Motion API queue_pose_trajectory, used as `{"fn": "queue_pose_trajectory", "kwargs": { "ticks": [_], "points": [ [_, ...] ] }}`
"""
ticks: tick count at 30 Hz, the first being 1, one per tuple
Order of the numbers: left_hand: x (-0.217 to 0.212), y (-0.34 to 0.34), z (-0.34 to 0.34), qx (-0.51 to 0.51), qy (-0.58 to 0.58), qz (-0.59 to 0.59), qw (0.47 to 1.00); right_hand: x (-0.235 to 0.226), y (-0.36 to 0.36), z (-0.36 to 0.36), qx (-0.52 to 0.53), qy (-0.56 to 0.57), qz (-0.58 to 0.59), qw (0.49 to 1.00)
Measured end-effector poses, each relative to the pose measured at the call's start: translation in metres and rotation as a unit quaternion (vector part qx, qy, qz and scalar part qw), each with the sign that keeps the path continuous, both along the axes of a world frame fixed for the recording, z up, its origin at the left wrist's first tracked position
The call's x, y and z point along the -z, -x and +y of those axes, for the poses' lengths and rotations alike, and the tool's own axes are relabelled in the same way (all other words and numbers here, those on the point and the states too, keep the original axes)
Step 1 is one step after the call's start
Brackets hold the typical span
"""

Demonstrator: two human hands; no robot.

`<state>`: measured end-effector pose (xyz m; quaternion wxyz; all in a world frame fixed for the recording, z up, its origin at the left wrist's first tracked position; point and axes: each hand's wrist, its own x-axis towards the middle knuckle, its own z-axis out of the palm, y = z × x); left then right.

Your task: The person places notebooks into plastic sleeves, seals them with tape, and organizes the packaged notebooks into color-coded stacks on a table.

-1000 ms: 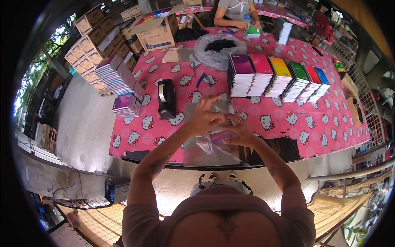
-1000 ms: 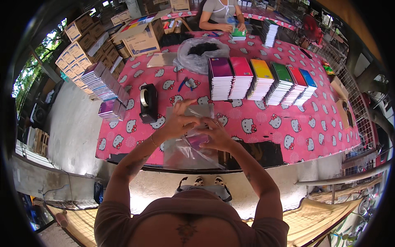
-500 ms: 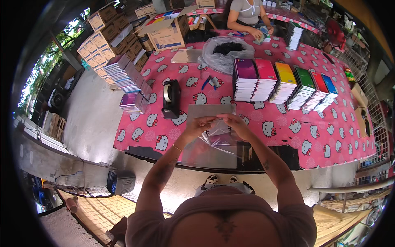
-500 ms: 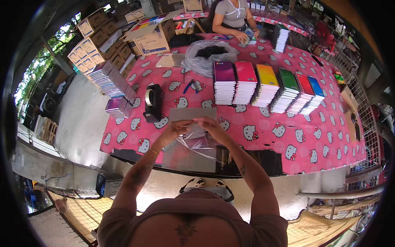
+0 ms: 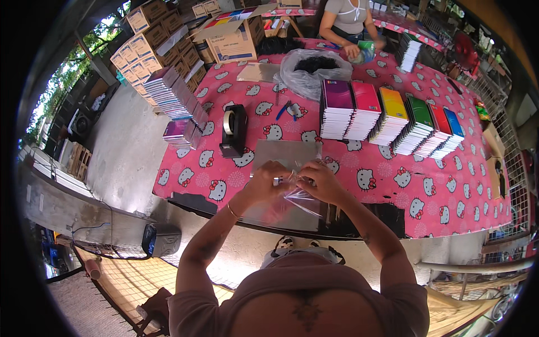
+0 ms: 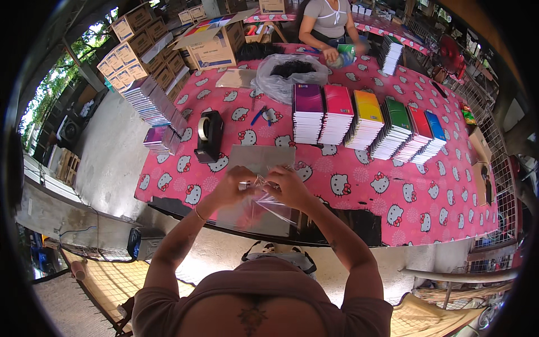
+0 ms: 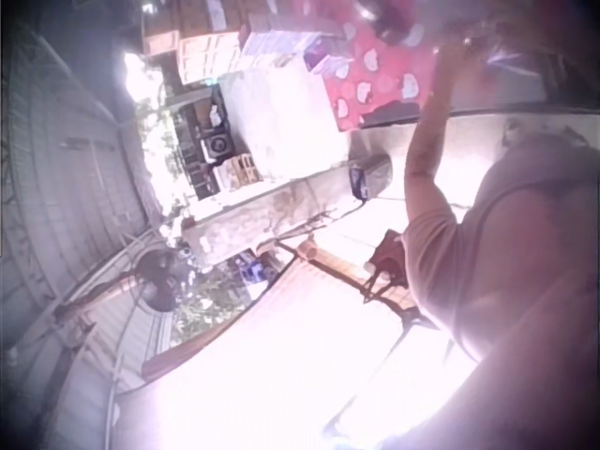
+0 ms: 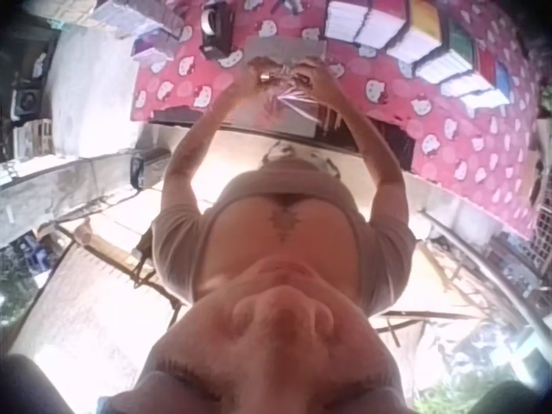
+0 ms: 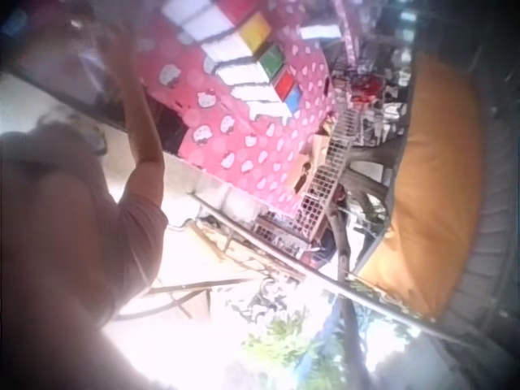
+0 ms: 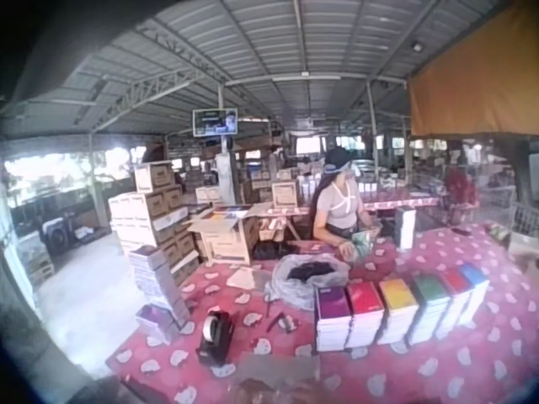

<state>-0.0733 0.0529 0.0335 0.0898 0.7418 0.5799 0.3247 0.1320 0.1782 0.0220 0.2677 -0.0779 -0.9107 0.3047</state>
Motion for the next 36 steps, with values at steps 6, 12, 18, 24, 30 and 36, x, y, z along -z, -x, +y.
{"fn": "queue_pose_trajectory", "kwargs": {
  "ticks": [6, 12, 18, 24, 30, 36],
  "points": [
    [-0.009, -0.013, 0.025, -0.109, 0.104, -0.021, 0.988, 0.0, 0.01, -0.007, 0.076, 0.12, -0.06, 0.988],
    [-0.001, -0.015, 0.04, -0.151, -0.021, 0.196, 0.969, 0.029, 0.015, 0.012, 0.122, 0.17, 0.032, 0.977],
    [0.098, 0.088, 0.041, -0.15, 0.056, -0.345, 0.925, 0.043, 0.027, 0.002, 0.081, 0.546, 0.069, 0.831],
    [0.089, 0.215, -0.002, -0.444, 0.082, -0.315, 0.835, 0.044, 0.037, -0.007, 0.129, 0.564, 0.096, 0.81],
    [0.091, 0.137, 0.021, -0.379, -0.037, -0.635, 0.672, 0.057, 0.01, 0.004, 0.204, 0.49, 0.099, 0.842],
    [0.109, 0.212, -0.043, -0.522, 0.071, -0.061, 0.848, 0.046, 0.037, -0.014, 0.164, 0.525, 0.099, 0.829]
  ]
}}
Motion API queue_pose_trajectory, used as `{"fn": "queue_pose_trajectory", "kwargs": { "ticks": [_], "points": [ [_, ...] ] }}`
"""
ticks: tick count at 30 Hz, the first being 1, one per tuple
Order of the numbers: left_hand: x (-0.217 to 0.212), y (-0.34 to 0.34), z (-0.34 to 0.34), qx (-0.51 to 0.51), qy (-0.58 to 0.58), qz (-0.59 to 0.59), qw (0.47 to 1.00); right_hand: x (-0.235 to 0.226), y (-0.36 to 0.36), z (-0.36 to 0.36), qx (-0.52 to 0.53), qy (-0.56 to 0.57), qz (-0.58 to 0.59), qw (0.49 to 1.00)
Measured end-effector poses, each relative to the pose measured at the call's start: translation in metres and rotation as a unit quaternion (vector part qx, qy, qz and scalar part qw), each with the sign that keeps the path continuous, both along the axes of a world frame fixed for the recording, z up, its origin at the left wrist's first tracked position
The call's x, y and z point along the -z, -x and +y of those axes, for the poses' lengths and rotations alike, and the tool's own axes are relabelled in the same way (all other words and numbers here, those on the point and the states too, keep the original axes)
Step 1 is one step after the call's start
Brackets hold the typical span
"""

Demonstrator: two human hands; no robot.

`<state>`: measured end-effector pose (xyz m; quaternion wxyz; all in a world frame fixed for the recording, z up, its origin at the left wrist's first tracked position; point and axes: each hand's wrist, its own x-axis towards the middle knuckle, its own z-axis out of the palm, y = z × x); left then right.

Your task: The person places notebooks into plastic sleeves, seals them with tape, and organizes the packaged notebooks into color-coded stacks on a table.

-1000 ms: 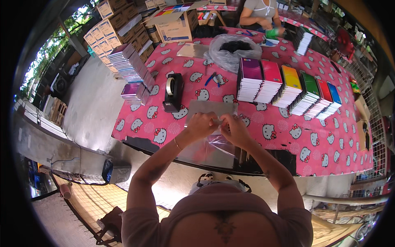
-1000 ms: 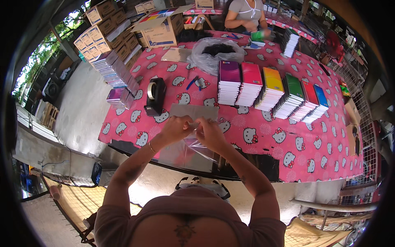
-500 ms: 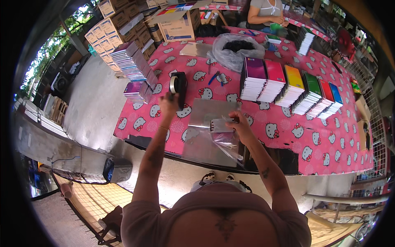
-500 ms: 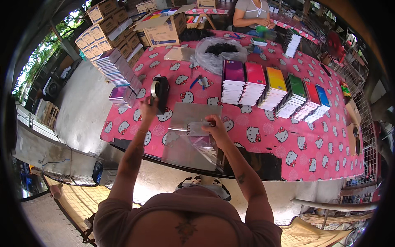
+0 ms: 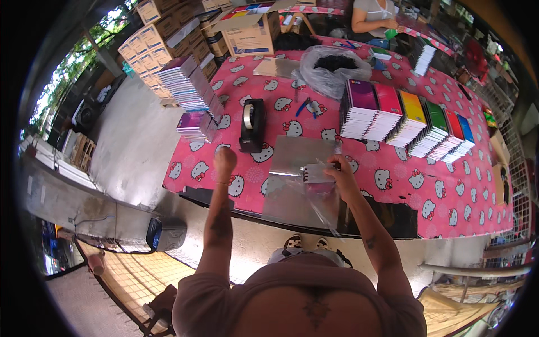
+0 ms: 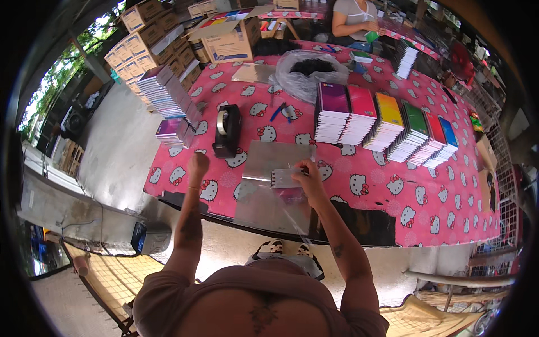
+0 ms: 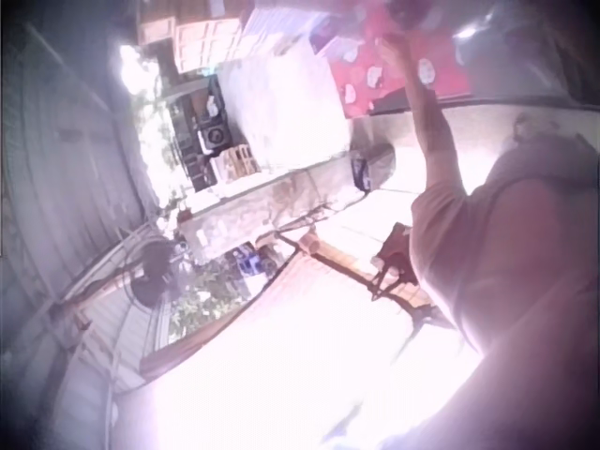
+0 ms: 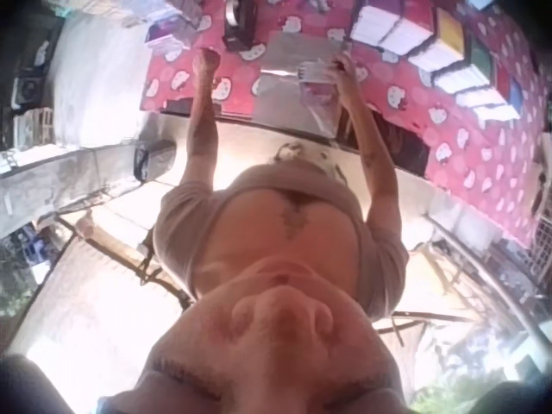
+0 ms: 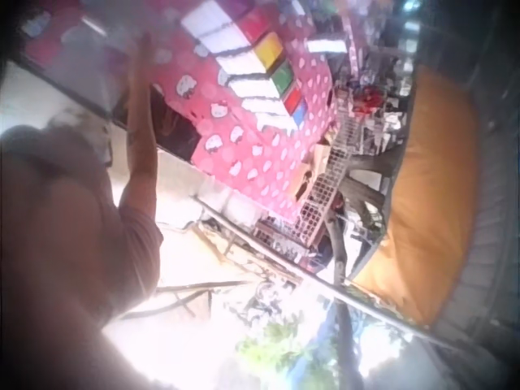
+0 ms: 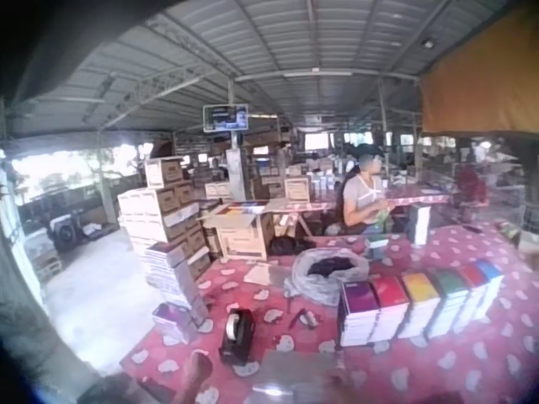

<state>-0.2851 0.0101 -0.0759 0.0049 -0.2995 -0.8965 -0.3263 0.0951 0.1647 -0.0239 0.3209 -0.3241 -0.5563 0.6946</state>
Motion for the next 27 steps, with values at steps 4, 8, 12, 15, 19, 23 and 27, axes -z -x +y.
{"fn": "queue_pose_trajectory", "kwargs": {
  "ticks": [4, 8, 12, 15, 19, 23, 27],
  "points": [
    [-0.116, -0.087, 0.056, 0.353, -0.029, 0.085, 0.931, 0.01, -0.013, 0.001, 0.007, 0.015, -0.004, 1.0],
    [-0.175, -0.181, 0.113, 0.662, 0.115, -0.005, 0.74, -0.002, -0.014, 0.001, 0.0, 0.024, 0.031, 0.999],
    [-0.167, -0.196, 0.157, 0.652, 0.305, 0.064, 0.691, -0.004, -0.018, 0.002, -0.015, 0.016, 0.037, 0.999],
    [-0.116, -0.161, 0.17, 0.647, 0.302, -0.136, 0.686, -0.004, -0.019, 0.003, -0.036, 0.006, 0.036, 0.999],
    [-0.023, -0.144, 0.148, 0.564, 0.147, -0.551, 0.598, 0.001, -0.012, -0.001, -0.014, 0.061, 0.095, 0.994],
    [-0.064, -0.16, 0.135, 0.448, -0.056, -0.397, 0.799, 0.019, -0.02, -0.02, 0.151, 0.153, 0.23, 0.949],
    [-0.109, -0.238, 0.073, 0.441, -0.039, 0.343, 0.829, 0.097, -0.054, -0.08, 0.113, -0.01, -0.001, 0.994]
  ]
}}
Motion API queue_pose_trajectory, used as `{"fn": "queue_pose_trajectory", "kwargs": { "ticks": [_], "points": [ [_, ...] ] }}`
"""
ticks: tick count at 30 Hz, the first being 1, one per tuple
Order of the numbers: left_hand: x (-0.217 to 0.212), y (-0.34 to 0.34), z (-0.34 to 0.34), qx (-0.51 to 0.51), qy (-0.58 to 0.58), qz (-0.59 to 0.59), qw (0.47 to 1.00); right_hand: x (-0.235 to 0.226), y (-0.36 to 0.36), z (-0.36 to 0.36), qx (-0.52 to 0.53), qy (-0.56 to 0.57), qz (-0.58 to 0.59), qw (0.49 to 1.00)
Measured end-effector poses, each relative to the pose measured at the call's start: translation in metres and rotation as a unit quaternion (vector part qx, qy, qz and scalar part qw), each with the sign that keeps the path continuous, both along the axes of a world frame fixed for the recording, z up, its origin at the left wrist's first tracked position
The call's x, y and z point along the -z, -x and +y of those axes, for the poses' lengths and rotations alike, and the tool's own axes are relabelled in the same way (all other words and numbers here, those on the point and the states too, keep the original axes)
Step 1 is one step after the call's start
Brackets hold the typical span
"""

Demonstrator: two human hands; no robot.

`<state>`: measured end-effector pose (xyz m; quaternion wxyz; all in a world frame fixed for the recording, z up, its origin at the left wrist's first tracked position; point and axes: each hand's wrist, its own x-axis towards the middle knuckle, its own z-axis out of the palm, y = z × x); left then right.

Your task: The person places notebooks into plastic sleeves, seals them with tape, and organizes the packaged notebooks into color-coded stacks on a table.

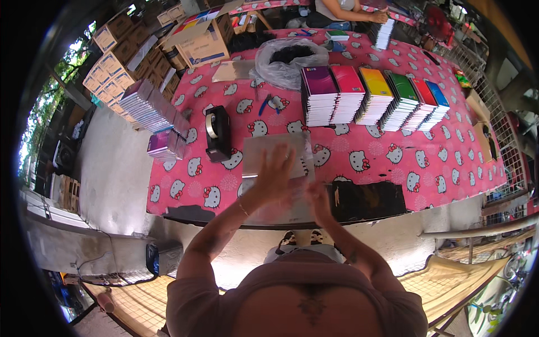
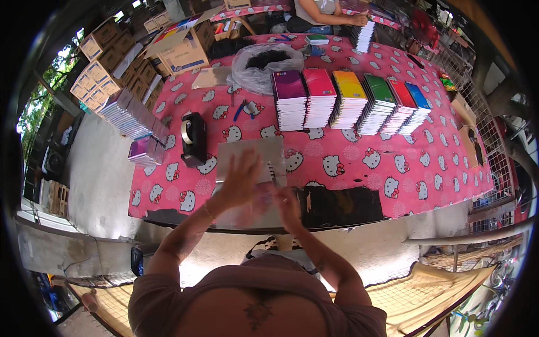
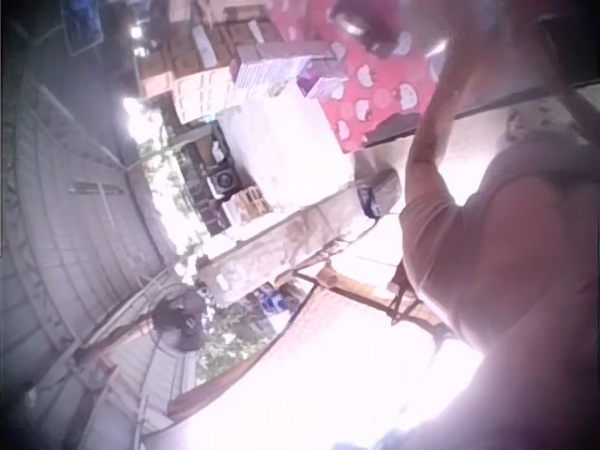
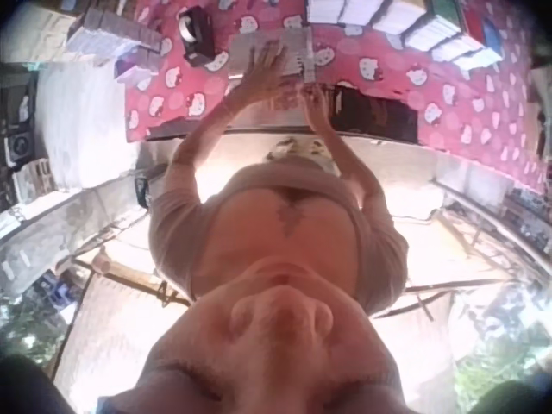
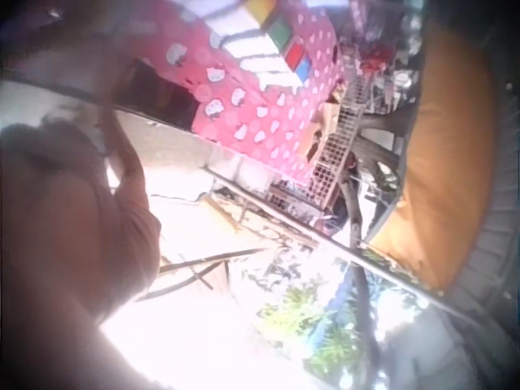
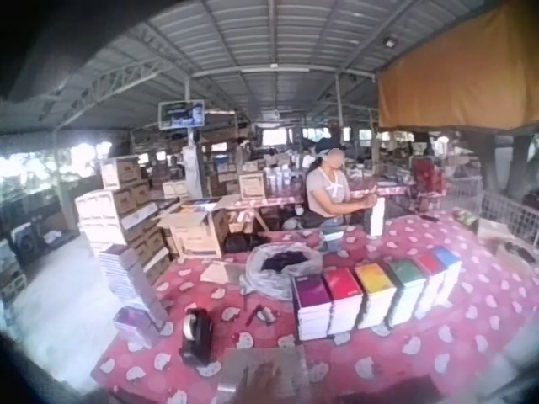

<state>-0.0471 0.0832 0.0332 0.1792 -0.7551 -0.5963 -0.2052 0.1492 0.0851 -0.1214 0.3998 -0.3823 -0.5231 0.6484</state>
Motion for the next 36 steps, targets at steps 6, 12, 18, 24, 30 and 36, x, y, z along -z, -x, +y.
{"fn": "queue_pose_trajectory", "kwargs": {
  "ticks": [6, 12, 18, 24, 30, 36],
  "points": [
    [-0.016, -0.014, 0.001, -0.048, 0.26, -0.09, 0.96, -0.008, 0.023, -0.025, -0.379, 0.239, 0.083, 0.89],
    [0.025, 0.003, -0.064, -0.067, 0.165, -0.479, 0.859, -0.071, 0.019, 0.005, -0.133, 0.228, 0.38, 0.886],
    [0.055, 0.009, -0.07, 0.034, 0.117, -0.597, 0.793, -0.084, -0.014, 0.066, -0.264, -0.311, -0.261, 0.875],
    [0.016, -0.007, -0.054, 0.025, 0.085, -0.546, 0.833, -0.109, 0.001, 0.061, -0.19, -0.036, -0.025, 0.981],
    [0.057, 0.157, -0.04, -0.269, -0.128, -0.363, 0.883, -0.157, 0.004, 0.056, -0.098, -0.144, -0.101, 0.98],
    [0.076, 0.233, -0.028, -0.246, 0.074, -0.723, 0.642, -0.209, 0.023, 0.021, -0.074, -0.546, -0.278, 0.787]
  ]
}}
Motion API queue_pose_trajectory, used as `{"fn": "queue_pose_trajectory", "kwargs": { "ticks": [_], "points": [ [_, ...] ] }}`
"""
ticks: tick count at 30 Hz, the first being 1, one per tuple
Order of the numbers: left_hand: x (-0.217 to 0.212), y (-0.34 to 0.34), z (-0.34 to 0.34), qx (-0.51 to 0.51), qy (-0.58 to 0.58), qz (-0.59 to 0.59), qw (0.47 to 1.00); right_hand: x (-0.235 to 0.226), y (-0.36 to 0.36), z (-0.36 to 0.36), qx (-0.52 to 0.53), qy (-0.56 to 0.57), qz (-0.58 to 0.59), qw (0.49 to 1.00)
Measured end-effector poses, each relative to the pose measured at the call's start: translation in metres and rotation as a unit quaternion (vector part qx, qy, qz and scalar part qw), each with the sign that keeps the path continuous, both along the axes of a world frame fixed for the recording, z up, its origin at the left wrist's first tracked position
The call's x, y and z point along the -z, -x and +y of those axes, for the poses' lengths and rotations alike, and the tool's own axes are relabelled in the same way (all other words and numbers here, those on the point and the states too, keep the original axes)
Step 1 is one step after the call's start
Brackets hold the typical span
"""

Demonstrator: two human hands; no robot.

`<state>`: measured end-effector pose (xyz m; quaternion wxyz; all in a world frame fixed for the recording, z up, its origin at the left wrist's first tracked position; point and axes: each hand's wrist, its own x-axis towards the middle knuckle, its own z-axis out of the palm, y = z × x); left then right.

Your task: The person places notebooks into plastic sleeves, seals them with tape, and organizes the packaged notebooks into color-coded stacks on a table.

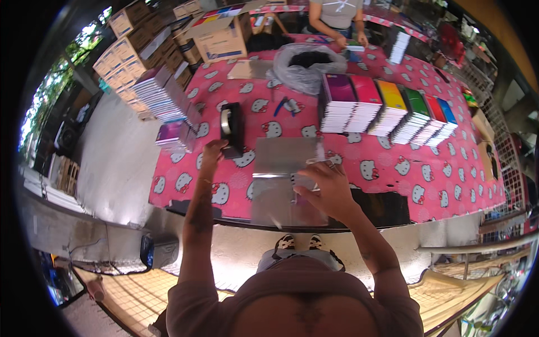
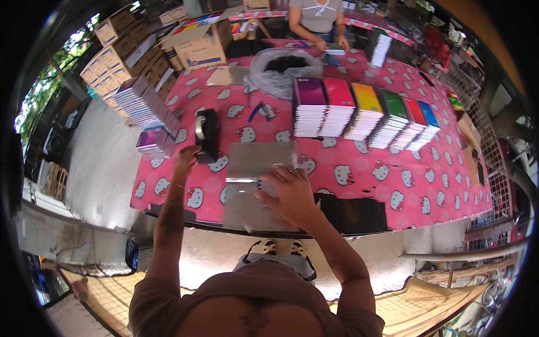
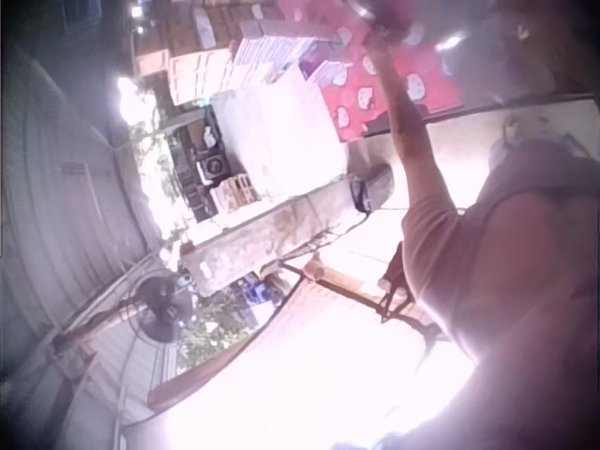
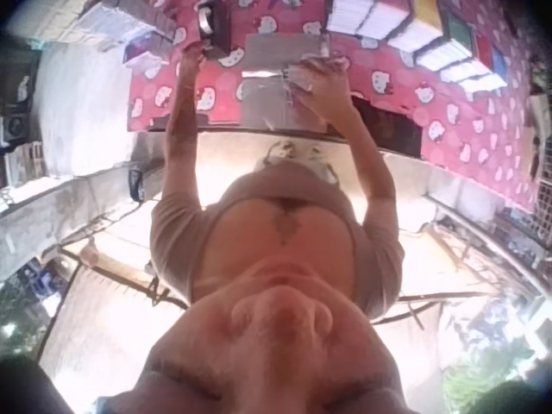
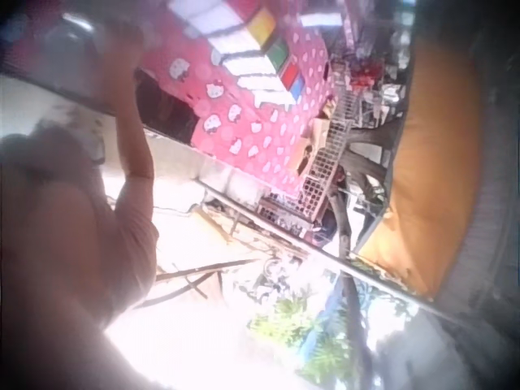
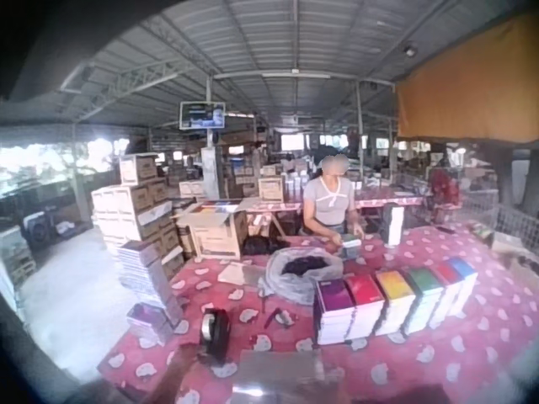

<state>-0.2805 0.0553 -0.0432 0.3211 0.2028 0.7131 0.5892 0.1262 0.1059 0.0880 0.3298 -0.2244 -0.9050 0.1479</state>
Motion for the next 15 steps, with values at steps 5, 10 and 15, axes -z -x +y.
{"fn": "queue_pose_trajectory", "kwargs": {
  "ticks": [5, 10, 15],
  "points": [
    [0.055, -0.017, -0.024, -0.054, -0.157, -0.149, 0.975, 0.015, 0.019, -0.015, 0.031, -0.005, -0.099, 0.995],
    [0.0, -0.002, -0.034, 0.03, 0.232, 0.503, 0.832, 0.021, 0.024, -0.023, 0.053, 0.02, -0.129, 0.99],
    [-0.057, -0.108, -0.024, 0.367, -0.192, 0.229, 0.881, 0.012, 0.02, -0.025, 0.077, 0.004, -0.158, 0.984]
  ]
}}
